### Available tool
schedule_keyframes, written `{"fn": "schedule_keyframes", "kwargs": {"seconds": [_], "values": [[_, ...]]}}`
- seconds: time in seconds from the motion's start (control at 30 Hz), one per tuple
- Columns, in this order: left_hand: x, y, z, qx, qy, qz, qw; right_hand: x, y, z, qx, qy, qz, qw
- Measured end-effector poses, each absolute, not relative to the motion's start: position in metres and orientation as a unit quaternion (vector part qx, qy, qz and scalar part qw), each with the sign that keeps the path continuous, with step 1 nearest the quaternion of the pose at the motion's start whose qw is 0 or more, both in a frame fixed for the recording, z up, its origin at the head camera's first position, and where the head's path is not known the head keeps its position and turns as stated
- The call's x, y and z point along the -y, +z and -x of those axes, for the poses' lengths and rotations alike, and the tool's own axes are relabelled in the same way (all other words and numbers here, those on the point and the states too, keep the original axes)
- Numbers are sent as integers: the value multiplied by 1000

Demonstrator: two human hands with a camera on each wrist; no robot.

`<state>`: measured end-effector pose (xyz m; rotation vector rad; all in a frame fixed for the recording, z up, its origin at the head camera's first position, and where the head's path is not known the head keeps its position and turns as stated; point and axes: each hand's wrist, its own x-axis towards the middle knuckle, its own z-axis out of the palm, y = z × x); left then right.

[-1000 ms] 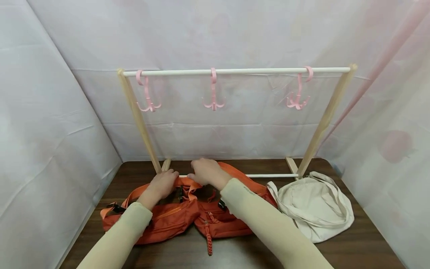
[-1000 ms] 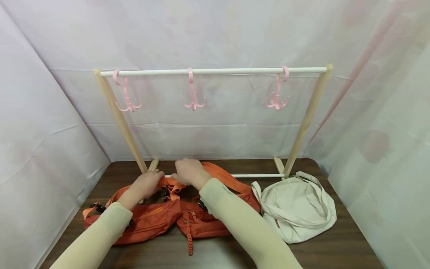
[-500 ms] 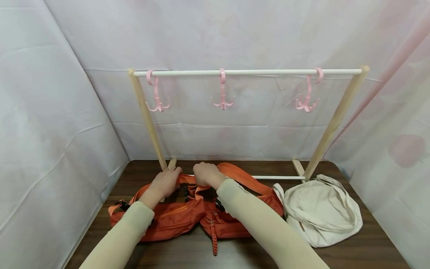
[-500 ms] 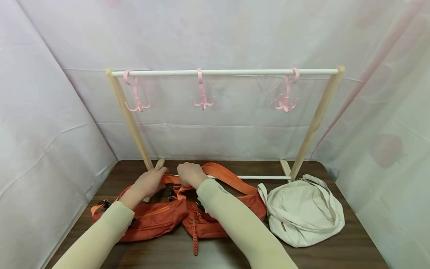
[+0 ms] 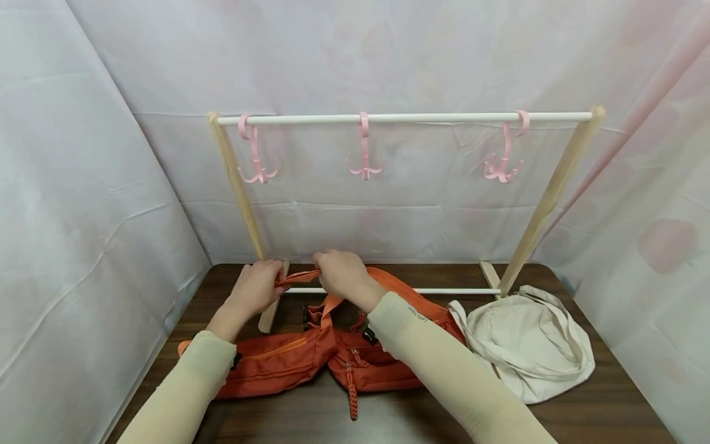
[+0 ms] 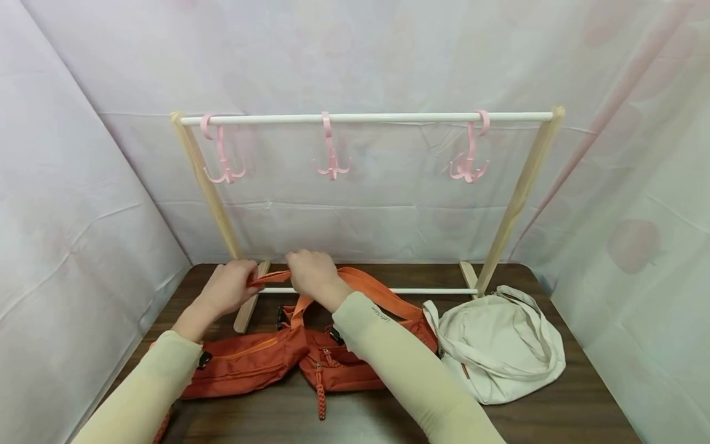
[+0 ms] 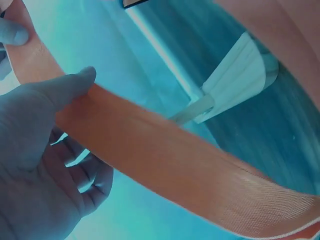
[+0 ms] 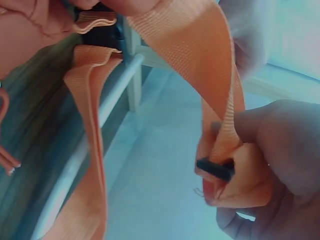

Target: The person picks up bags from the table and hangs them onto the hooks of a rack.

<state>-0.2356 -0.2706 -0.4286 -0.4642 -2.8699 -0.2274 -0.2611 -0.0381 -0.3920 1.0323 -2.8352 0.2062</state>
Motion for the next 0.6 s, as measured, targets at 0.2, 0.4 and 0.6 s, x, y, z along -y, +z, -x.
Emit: {"fn": "schedule_keyframes", "kwargs": {"seconds": [0.2, 0.4, 0.6], "values": [[282, -420, 229, 973, -182, 128, 68, 33, -382, 257, 927, 106, -344, 109], [297, -411, 221, 960, -239, 115, 87, 24, -374, 255, 915, 205, -336, 89], [309, -389, 214, 951, -271, 115, 97, 11, -366, 256, 882, 334, -328, 61]]}}
